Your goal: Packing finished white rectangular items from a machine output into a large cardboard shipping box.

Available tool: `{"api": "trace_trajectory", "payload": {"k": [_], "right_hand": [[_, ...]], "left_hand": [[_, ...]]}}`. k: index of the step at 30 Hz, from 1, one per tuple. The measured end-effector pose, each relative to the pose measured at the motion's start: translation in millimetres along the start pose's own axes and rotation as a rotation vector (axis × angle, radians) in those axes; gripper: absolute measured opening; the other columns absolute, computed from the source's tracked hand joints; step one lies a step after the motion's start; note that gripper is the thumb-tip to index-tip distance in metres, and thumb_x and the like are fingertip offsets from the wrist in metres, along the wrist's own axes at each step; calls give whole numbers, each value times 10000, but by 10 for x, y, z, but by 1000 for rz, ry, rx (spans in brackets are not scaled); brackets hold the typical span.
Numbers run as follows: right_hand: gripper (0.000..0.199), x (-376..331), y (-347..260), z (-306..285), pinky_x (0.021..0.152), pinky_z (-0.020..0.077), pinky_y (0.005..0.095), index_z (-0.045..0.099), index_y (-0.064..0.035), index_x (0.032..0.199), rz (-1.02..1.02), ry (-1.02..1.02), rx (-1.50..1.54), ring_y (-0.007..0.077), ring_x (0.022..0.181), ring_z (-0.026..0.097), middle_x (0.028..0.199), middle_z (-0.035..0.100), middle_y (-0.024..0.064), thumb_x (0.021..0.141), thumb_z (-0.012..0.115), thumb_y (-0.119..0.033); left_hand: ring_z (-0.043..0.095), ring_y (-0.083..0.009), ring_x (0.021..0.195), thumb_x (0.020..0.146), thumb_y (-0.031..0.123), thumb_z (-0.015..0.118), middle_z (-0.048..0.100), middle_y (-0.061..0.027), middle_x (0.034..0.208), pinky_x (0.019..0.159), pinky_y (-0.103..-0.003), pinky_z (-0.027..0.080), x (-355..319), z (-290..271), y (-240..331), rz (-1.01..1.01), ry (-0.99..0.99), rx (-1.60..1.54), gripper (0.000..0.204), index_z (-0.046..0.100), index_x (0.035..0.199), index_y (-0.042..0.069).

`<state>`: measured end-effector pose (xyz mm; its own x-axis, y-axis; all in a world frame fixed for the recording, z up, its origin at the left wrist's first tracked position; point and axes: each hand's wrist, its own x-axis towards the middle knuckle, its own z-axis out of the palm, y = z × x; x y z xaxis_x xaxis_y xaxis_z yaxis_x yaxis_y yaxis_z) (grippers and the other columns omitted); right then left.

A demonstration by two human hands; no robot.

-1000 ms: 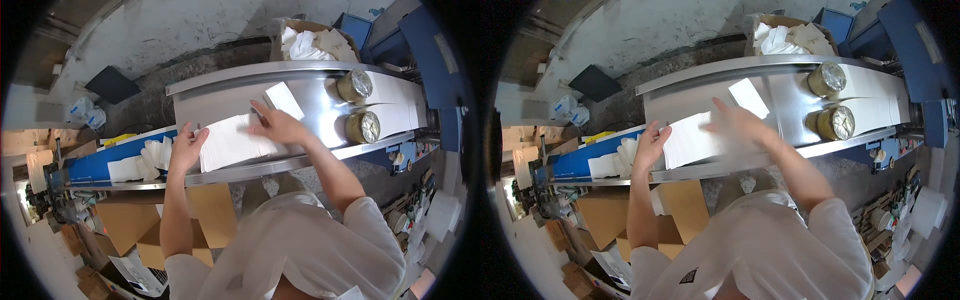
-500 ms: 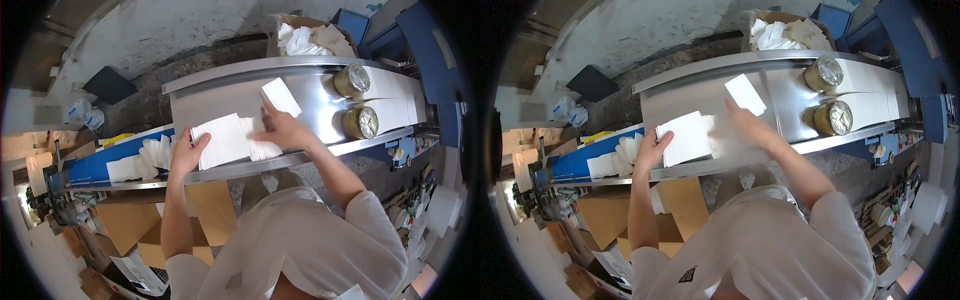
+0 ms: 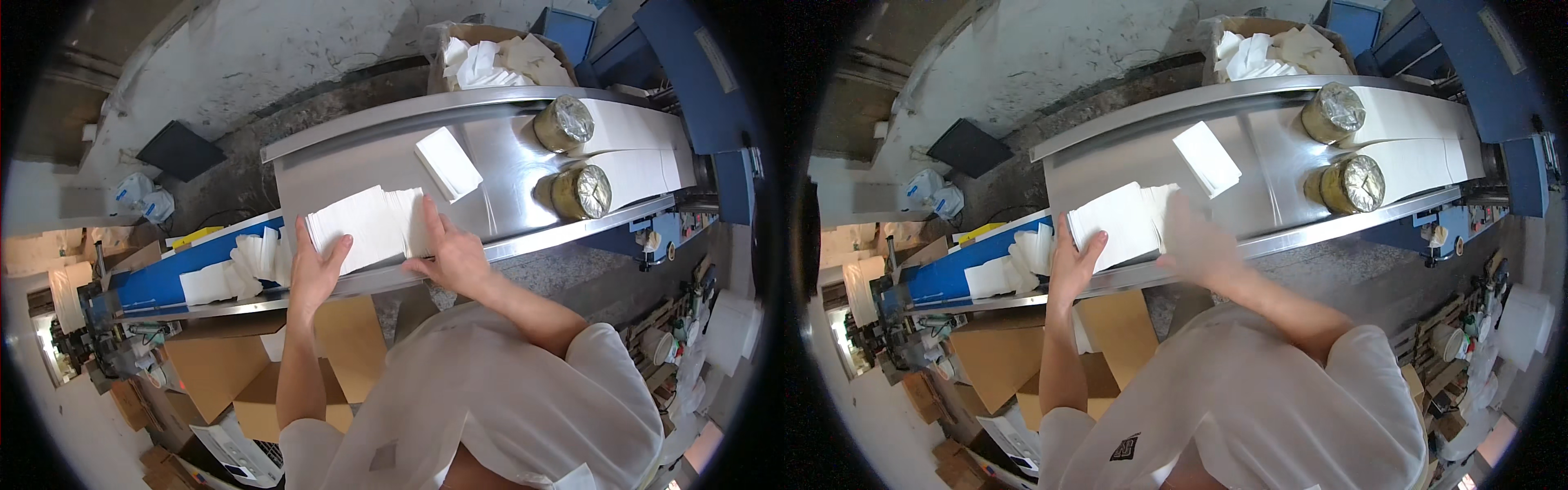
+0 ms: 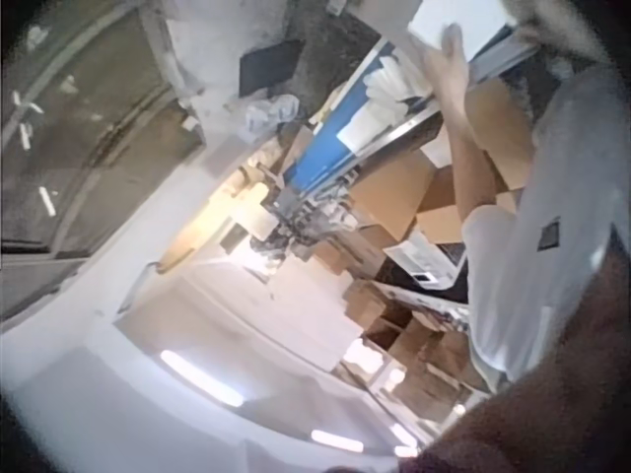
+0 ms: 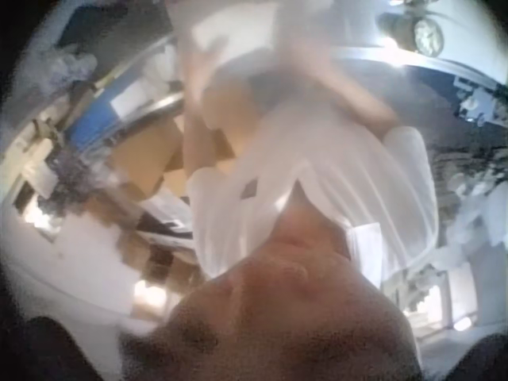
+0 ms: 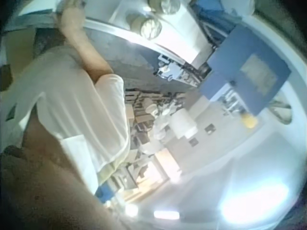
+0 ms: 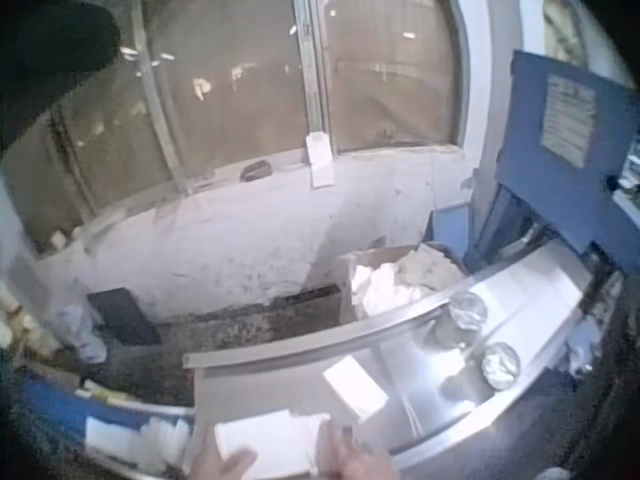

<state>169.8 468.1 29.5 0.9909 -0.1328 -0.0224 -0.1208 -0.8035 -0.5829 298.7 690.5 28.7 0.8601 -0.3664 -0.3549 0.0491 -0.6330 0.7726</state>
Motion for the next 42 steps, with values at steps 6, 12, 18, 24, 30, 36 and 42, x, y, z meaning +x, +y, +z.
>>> {"api": "trace_trajectory", "payload": {"k": [6, 12, 18, 24, 30, 36, 42], "right_hand": [[1198, 9, 167, 89, 669, 563, 485, 116, 24, 1563, 51, 18, -32, 445, 814, 681, 1218, 609, 290, 746, 827, -488], [1166, 66, 163, 42, 723, 568, 489, 160, 25, 1557, -62, 124, 27, 467, 860, 672, 1242, 597, 294, 738, 845, -444], [1125, 111, 179, 107, 825, 556, 485, 142, 10, 1565, -64, 105, 0, 480, 1010, 638, 1325, 544, 291, 751, 851, -309], [1097, 170, 152, -26, 855, 549, 501, 121, -17, 1574, -63, 33, 1, 485, 1044, 621, 1336, 534, 294, 766, 835, -223], [975, 222, 244, 262, 1030, 477, 406, 221, 12, 1564, 132, -21, 357, 426, 1247, 571, 1395, 525, 307, 820, 814, -203], [985, 268, 185, 409, 1070, 435, 410, 233, 42, 1550, 153, -74, 472, 425, 1306, 525, 1410, 511, 319, 815, 821, -248], [1045, 126, 67, 92, 998, 480, 460, 180, 5, 1559, 11, -188, 253, 464, 1231, 547, 1376, 518, 328, 788, 834, -260]], "left_hand": [[557, -273, 1247, 949, 311, 710, 492, -298, 1400, 1044, -324, 443, -13, -16, -33, -24, -12, -30, 977, 74, 1532, -144], [545, -258, 1253, 956, 301, 701, 510, -258, 1390, 1050, -323, 434, 6, -2, -150, -35, -27, -57, 910, 133, 1531, -117], [556, -252, 1232, 957, 307, 698, 536, -238, 1362, 1038, -332, 441, -5, 12, -133, -30, -20, -47, 844, 207, 1522, -83], [599, -299, 1199, 947, 357, 692, 574, -283, 1320, 1019, -351, 462, -20, -1, -125, -28, 1, -13, 880, 207, 1520, -101], [649, -341, 1147, 957, 364, 671, 626, -288, 1258, 967, -365, 504, -51, 192, -115, 37, 59, -123, 791, 311, 1462, -126], [634, -371, 1164, 947, 354, 675, 613, -292, 1280, 973, -395, 497, -83, 547, -121, 7, 212, -101, 748, 357, 1453, -95], [629, -386, 1168, 925, 358, 685, 617, -291, 1283, 982, -397, 489, -110, 573, -238, 49, 239, -49, 776, 365, 1447, -118]]}}
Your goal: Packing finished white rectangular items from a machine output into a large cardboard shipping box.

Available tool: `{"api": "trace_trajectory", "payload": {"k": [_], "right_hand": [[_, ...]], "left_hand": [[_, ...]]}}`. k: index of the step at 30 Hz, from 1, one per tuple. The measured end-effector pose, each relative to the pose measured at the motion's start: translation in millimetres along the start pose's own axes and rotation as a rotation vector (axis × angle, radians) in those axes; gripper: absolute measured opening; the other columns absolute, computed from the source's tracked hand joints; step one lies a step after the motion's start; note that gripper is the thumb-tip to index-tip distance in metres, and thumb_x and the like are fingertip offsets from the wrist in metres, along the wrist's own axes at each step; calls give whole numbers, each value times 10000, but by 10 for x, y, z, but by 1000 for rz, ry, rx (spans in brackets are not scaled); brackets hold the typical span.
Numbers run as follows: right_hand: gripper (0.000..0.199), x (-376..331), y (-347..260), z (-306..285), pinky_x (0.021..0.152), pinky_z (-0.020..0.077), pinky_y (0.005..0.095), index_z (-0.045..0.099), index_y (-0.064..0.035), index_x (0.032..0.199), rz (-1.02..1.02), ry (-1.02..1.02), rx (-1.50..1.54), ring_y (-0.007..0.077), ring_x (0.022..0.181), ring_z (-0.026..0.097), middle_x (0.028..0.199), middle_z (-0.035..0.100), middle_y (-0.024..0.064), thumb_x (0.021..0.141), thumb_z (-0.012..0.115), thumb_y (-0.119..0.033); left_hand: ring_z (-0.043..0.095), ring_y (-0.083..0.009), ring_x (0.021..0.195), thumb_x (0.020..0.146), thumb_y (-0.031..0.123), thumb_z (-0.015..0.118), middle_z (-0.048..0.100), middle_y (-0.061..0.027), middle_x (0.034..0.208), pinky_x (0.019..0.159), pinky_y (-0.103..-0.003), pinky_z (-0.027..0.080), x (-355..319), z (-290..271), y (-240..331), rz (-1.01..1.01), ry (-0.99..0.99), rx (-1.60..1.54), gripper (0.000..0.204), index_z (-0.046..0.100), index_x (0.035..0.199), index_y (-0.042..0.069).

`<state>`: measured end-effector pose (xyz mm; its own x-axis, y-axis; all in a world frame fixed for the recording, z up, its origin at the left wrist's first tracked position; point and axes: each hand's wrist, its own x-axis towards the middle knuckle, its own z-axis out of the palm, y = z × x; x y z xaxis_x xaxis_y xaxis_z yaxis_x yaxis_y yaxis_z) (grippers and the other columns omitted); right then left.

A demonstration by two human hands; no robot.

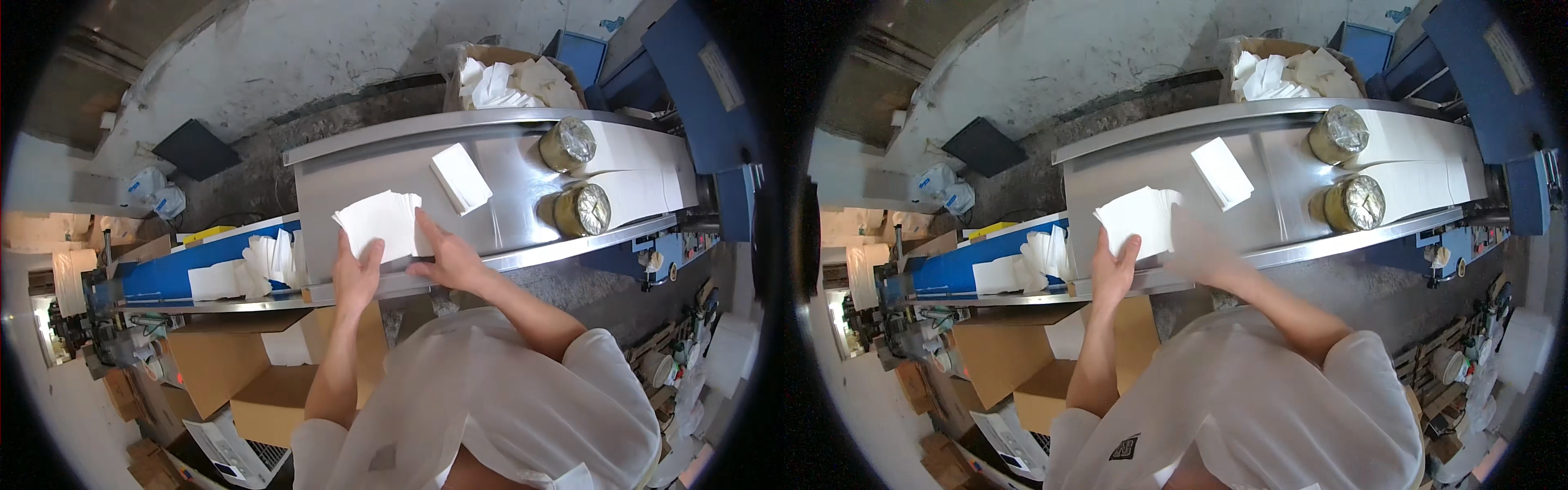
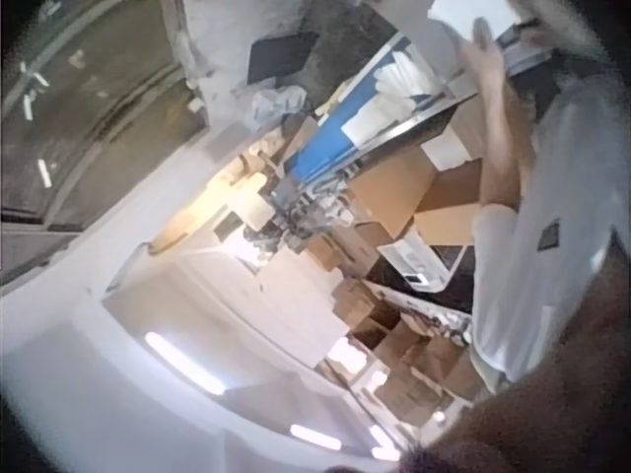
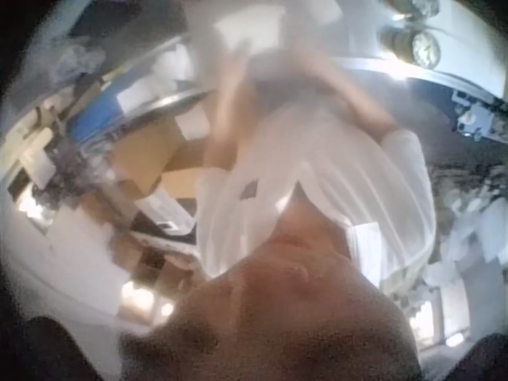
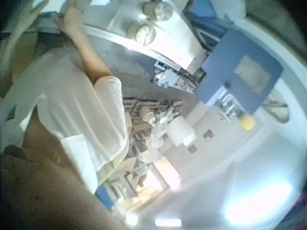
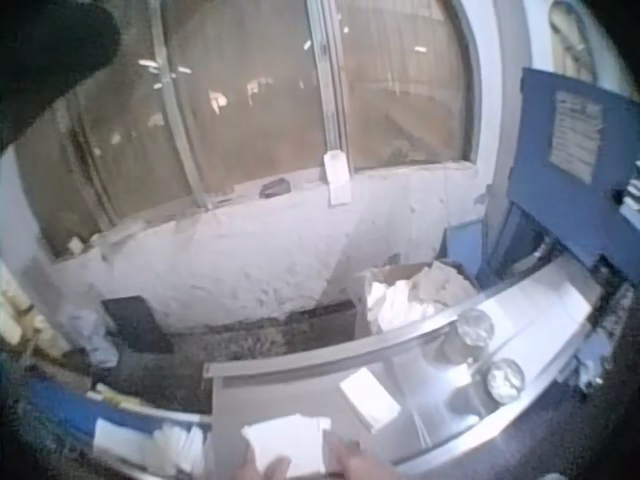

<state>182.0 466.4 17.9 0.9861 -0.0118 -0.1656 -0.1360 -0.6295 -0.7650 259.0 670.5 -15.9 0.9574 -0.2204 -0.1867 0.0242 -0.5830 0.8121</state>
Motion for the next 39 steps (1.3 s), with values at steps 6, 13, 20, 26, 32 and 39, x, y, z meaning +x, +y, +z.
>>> {"api": "trace_trajectory", "payload": {"k": [6, 13, 20, 26, 32, 39], "right_hand": [[923, 85, 140, 91, 824, 535, 490, 362, 26, 1483, -100, 212, -49, 480, 949, 653, 1057, 673, 283, 772, 846, -307], [755, 418, -48, -673, 767, 549, 436, 656, 72, 1185, -28, -106, -9, 403, 836, 702, 840, 704, 256, 781, 795, -551], [1070, 545, 170, -739, 1051, 459, 403, 483, 127, 1386, 94, -18, 77, 382, 1235, 598, 1282, 592, 353, 743, 776, -677], [1184, 545, -12, -763, 1009, 486, 408, 272, 125, 1498, 188, 44, 141, 396, 1185, 629, 1238, 609, 356, 745, 804, -620], [1162, 538, 6, -558, 944, 520, 377, 177, 122, 1528, 187, 119, 75, 353, 1110, 665, 1184, 634, 324, 769, 862, -429], [1009, 540, 222, -458, 879, 532, 328, 215, 117, 1518, 118, 186, 493, 237, 1035, 660, 1157, 663, 227, 857, 807, -364]], "left_hand": [[646, -218, 1074, 942, 305, 716, 690, -194, 1140, 942, -331, 496, 123, -110, 240, 46, -69, -87, 613, 515, 1340, -115], [651, -154, 844, 944, 651, 566, 708, -104, 966, 676, -310, 518, 528, -706, 732, -299, -665, 13, 727, 686, 1147, -37], [662, -156, 808, 890, 656, 651, 703, -103, 965, 654, -282, 520, 542, -560, 275, -288, -383, -143, 745, 666, 1180, -30], [618, -205, 1091, 925, 516, 698, 667, -159, 1183, 946, -324, 474, 314, -485, 403, -157, -205, -370, 696, 592, 1292, -66], [604, -184, 1093, 923, 481, 716, 659, -117, 1204, 927, -324, 471, 142, -262, 321, -95, -45, -359, 675, 571, 1323, -43], [586, -171, 1112, 928, 504, 700, 643, -119, 1219, 912, -328, 477, 128, -232, 329, -61, -33, -462, 675, 583, 1304, -44]]}}
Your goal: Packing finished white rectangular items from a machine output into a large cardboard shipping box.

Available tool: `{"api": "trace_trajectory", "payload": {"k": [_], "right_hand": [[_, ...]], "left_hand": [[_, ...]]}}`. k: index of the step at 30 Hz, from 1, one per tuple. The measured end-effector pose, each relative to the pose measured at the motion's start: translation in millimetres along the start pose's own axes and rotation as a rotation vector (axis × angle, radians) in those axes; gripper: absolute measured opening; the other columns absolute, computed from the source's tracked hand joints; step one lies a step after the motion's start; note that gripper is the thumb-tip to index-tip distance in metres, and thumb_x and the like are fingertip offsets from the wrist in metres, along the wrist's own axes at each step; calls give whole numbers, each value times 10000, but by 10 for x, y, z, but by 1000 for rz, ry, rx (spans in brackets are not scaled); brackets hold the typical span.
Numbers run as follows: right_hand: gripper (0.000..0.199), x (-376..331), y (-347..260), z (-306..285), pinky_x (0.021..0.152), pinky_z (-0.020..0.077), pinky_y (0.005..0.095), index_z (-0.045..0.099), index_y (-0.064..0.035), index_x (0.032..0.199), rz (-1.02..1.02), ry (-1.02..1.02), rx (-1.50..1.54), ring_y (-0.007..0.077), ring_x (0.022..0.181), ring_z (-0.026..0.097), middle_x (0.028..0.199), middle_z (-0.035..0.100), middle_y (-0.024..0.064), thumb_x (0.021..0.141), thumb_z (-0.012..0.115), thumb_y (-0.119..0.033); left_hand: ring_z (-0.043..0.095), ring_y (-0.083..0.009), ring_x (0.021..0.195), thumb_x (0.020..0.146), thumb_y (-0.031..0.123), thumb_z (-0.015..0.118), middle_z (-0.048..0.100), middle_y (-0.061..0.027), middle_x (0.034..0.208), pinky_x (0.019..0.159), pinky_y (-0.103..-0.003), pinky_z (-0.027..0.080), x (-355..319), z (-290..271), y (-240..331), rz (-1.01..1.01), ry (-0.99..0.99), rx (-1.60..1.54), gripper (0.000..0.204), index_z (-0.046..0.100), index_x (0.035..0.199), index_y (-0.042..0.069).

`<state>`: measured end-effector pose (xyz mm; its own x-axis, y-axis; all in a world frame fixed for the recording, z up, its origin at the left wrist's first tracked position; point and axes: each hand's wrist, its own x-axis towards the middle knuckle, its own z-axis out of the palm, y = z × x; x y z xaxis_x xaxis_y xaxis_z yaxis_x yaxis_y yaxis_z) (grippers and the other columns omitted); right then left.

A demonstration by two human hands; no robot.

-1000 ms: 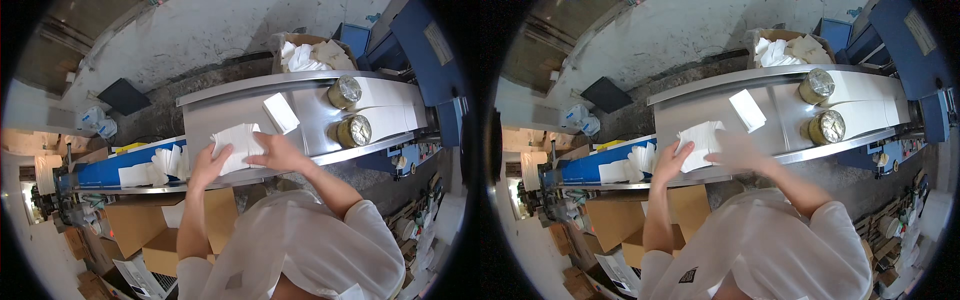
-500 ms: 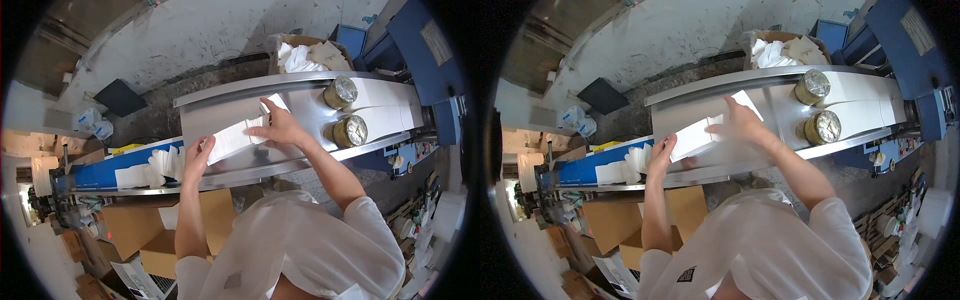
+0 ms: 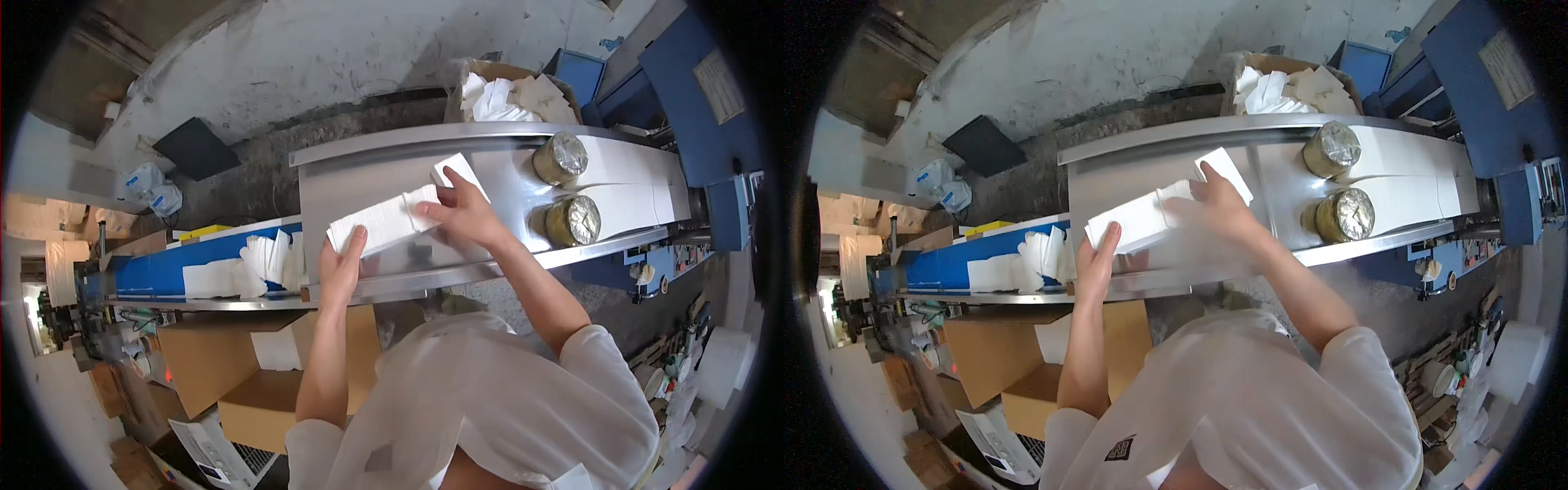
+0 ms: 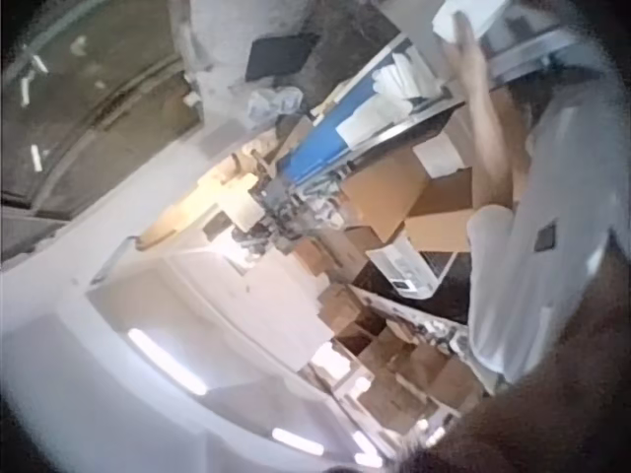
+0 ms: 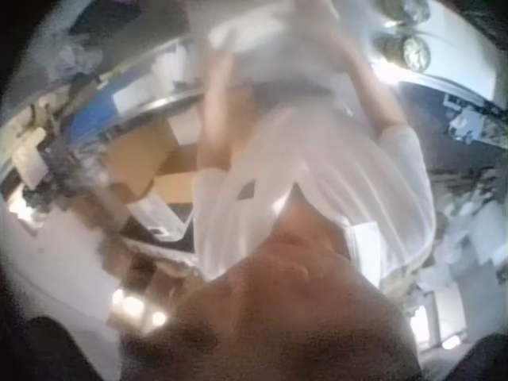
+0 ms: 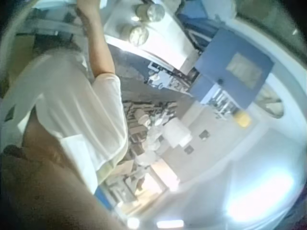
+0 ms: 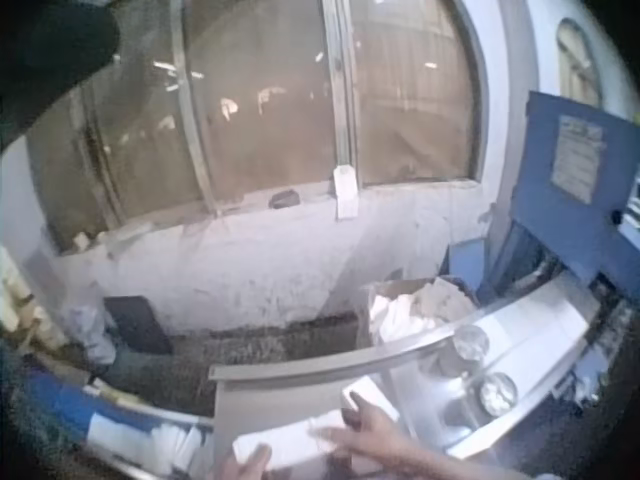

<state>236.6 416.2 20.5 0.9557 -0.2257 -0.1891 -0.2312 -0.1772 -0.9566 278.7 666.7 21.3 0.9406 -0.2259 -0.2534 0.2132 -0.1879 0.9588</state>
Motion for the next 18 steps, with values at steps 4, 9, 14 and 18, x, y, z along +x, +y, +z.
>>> {"api": "trace_trajectory", "payload": {"k": [4, 9, 14, 18], "right_hand": [[603, -98, -38, 75, 675, 511, 273, 513, 64, 1312, 181, -208, 44, 119, 798, 621, 961, 680, 85, 928, 741, -341], [682, -178, -298, 182, 599, 487, 300, 528, 39, 1295, 27, -294, -57, 128, 665, 602, 786, 662, 65, 915, 705, -499], [789, 51, -473, 41, 621, 516, 317, 622, 63, 1173, 29, -296, -322, 183, 656, 652, 768, 681, 111, 897, 600, -676], [892, 343, -380, 56, 756, 520, 389, 692, 86, 1048, 260, -366, -405, 290, 842, 672, 921, 692, 202, 864, 536, -772]], "left_hand": [[608, -177, 1094, 961, 406, 689, 673, -120, 1195, 946, -323, 468, 9, 56, -33, -170, -8, -44, 561, 599, 1283, -44], [625, -187, 1055, 963, 450, 669, 681, -135, 1172, 912, -317, 479, 118, 140, -1, -76, -58, 17, 590, 611, 1265, -53], [667, -258, 1080, 909, 741, 516, 667, -172, 1213, 883, -408, 562, 416, -122, 388, -347, -318, 134, 885, 570, 1349, -25], [672, -286, 1128, 914, 811, 365, 627, -205, 1299, 901, -467, 576, 713, -225, 336, -497, -435, 121, 997, 485, 1415, -43]]}}
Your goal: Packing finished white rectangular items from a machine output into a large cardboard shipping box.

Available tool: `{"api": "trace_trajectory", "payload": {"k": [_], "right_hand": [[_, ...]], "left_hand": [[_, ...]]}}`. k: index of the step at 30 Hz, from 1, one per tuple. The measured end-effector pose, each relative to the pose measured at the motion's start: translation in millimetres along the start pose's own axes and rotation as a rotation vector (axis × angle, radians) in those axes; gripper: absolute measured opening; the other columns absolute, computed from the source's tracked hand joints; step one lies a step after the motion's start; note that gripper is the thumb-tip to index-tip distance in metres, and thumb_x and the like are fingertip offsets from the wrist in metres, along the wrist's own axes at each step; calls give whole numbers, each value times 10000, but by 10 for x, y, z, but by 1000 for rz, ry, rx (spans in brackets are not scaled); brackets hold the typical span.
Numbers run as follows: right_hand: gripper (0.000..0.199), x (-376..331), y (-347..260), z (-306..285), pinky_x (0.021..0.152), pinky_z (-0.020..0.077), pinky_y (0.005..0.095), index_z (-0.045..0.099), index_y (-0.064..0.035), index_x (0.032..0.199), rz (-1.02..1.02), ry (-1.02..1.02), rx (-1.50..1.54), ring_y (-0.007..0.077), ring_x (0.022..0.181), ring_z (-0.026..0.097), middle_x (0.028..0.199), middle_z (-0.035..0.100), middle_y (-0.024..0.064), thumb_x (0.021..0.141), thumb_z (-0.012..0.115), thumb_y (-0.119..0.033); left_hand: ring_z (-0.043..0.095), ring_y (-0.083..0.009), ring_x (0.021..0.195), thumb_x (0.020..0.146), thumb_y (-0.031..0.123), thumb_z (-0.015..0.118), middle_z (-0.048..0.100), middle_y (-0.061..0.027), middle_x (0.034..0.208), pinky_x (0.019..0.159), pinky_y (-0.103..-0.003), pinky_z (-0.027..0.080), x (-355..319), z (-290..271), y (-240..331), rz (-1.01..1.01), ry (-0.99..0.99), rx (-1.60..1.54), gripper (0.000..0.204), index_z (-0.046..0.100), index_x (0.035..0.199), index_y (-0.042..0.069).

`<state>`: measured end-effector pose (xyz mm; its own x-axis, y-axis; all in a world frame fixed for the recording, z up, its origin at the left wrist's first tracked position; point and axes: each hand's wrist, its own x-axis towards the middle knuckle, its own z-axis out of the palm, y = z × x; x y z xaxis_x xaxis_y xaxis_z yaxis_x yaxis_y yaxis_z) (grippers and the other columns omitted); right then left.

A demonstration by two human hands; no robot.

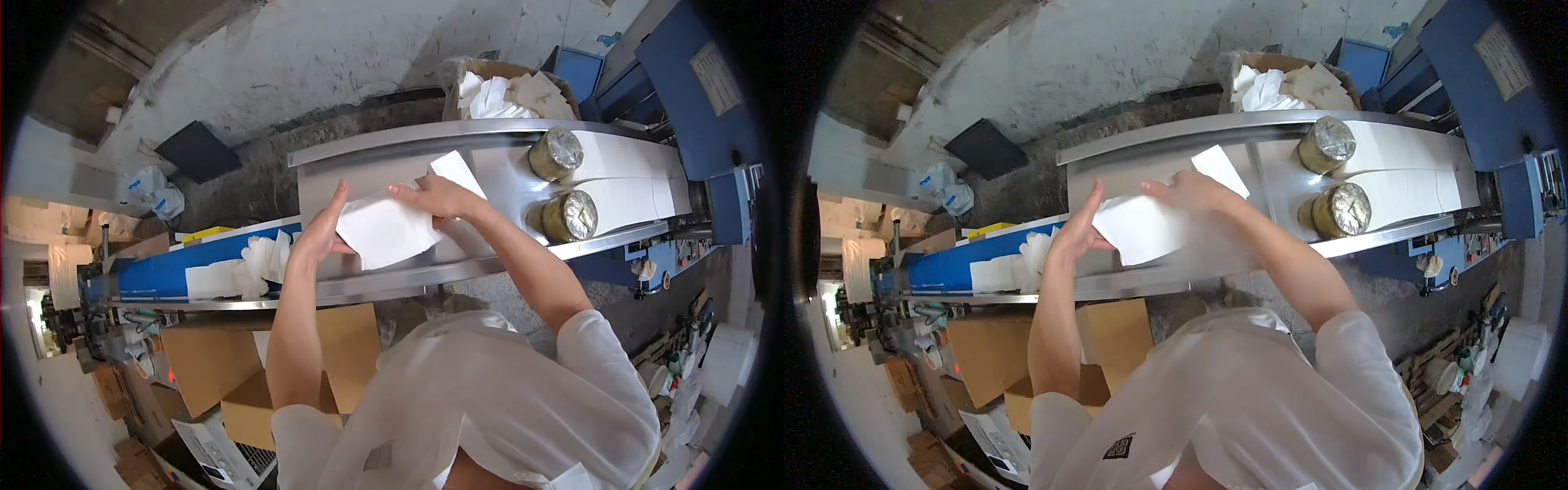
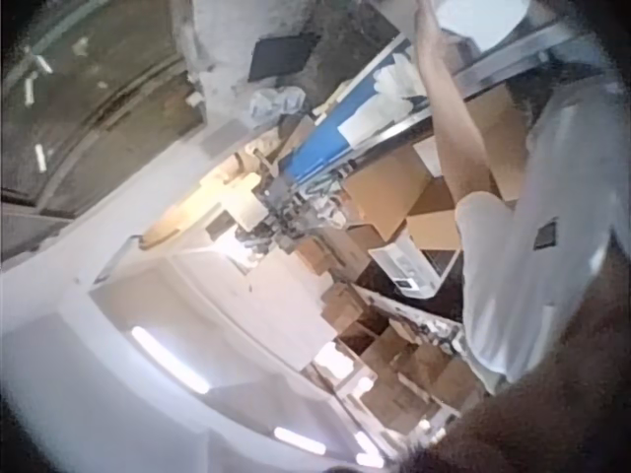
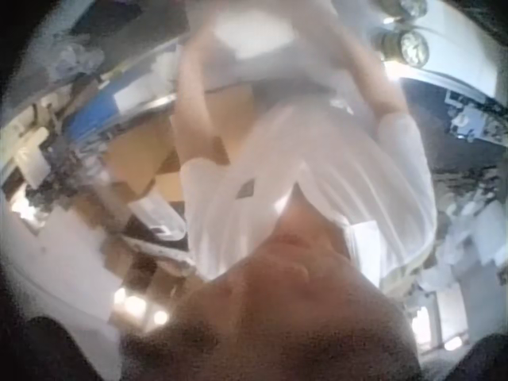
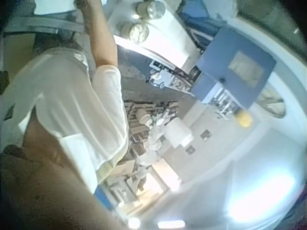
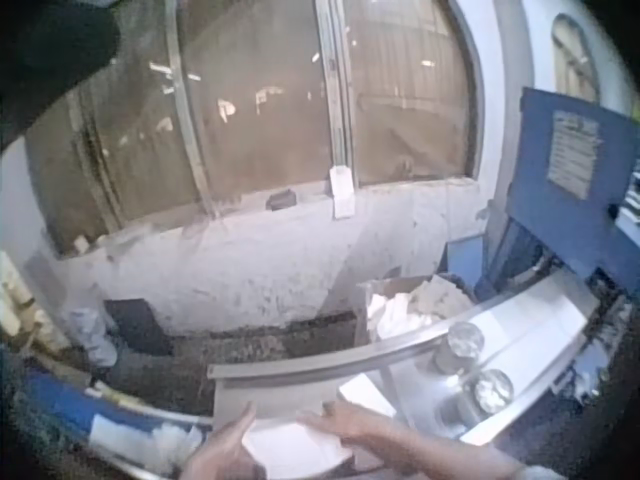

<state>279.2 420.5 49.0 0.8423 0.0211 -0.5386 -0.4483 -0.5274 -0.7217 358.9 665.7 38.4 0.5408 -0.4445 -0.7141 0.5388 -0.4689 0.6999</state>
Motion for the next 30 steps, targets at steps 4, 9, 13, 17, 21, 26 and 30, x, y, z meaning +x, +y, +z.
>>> {"api": "trace_trajectory", "payload": {"k": [4, 9, 13, 17, 21, 26, 30], "right_hand": [[672, 20, 431, 157, 461, 463, 296, 653, 58, 1011, -39, 135, 233, 153, 522, 589, 711, 633, 86, 920, 620, -607], [527, 66, 949, 639, 622, 524, 322, 605, 36, 1209, -227, 499, 162, 145, 682, 638, 824, 675, 89, 912, 735, -381], [826, -85, 635, 664, 1057, 433, 379, 378, 57, 1490, -328, 479, 290, 287, 1271, 562, 1360, 577, 273, 883, 756, -356], [914, -39, 568, 656, 1084, 411, 362, 266, 55, 1544, -297, 541, 275, 291, 1341, 511, 1440, 515, 269, 887, 750, -358], [877, 116, 613, 757, 1083, 408, 357, 241, 37, 1559, -315, 528, 290, 296, 1343, 506, 1446, 514, 257, 919, 714, -330], [804, 173, 611, 876, 1082, 409, 353, 219, -24, 1585, -263, 382, 451, 292, 1333, 514, 1448, 516, 253, 963, 651, -293], [739, 175, 591, 980, 1107, 374, 335, 208, -59, 1598, -322, 450, 405, 244, 1335, 490, 1475, 491, 231, 998, 591, -257]], "left_hand": [[680, -278, 1100, 938, 755, 424, 647, -194, 1265, 889, -472, 577, 45, 12, -255, -46, 126, -35, 919, 501, 1400, -36], [663, -281, 1060, 947, 444, 688, 697, -169, 1147, 941, -384, 508, -4, 325, -549, 448, 509, 151, 611, 573, 1289, -50], [613, -272, 1161, 951, 395, 691, 645, -201, 1254, 1014, -364, 454, 74, 585, -633, 607, 578, 23, 669, 475, 1383, -67], [587, -277, 1210, 953, 368, 691, 599, -231, 1324, 1041, -360, 435, 134, 669, -633, 627, 577, 50, 753, 369, 1460, -87], [586, -255, 1184, 979, 297, 667, 585, -226, 1321, 1023, -342, 442, 196, 813, -615, 585, 615, 43, 720, 318, 1467, -102], [587, -275, 1208, 997, 265, 626, 571, -255, 1346, 1039, -350, 436, 222, 1078, -654, 623, 628, -44, 803, 165, 1532, -116], [562, -224, 1195, 1001, 212, 633, 555, -198, 1362, 1031, -332, 437, 217, 1217, -603, 558, 634, -103, 720, 237, 1527, -79]]}}
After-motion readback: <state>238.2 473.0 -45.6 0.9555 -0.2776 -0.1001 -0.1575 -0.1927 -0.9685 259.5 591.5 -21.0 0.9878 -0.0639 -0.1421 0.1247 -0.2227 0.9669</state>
